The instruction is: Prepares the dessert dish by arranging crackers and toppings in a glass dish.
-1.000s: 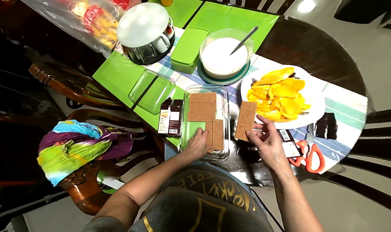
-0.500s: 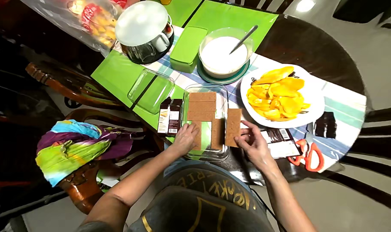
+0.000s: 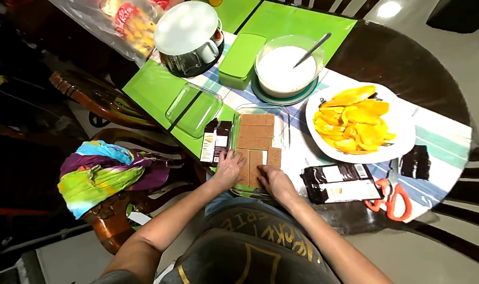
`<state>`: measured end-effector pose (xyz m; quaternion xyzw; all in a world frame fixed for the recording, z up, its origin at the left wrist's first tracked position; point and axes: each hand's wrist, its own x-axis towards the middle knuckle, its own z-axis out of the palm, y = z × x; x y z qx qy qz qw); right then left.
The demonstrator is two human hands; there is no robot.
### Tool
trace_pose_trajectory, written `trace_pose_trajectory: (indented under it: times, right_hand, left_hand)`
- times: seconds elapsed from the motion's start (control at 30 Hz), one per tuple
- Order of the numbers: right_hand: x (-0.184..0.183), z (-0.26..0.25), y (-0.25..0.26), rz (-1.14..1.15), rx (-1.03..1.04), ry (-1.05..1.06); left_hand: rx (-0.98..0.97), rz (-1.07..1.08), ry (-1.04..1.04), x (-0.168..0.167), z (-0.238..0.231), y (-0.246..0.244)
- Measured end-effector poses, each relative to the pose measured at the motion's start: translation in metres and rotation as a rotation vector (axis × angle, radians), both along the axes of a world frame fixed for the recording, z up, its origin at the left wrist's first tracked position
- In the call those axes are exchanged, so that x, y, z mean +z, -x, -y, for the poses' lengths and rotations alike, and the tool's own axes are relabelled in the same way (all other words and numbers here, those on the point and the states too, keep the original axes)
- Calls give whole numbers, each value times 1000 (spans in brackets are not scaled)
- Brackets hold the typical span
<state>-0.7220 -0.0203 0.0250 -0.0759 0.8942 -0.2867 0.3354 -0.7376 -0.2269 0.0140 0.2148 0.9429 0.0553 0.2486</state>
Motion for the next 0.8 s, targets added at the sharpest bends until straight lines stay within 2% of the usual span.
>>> trace_pose_trajectory:
  times: [0.07,0.17,0.2,0.3,0.43,0.8]
  right_hand:
    - [7,-3,1,-102,80,-100]
    - [-3,-15,5,-491,206,-251]
    - [-8,-19,8,-542,253,-312]
    - [-16,-26,10,-479,349,-396]
    - [-20,-26,0,-479,367,-308]
    - [-23,-22,2,-487,361,-270]
  left_hand:
    - [17,5,-22,3,-3,-2]
    - [7,-10,-83,5,-14,-5]
    - [-5,0,-89,3,-18,-6]
    - [-35,35,-73,-3,-25,-5]
    - [-26,65,-66,-3,-23,-2]
    - [-5,70,-92,-6,-22,-8]
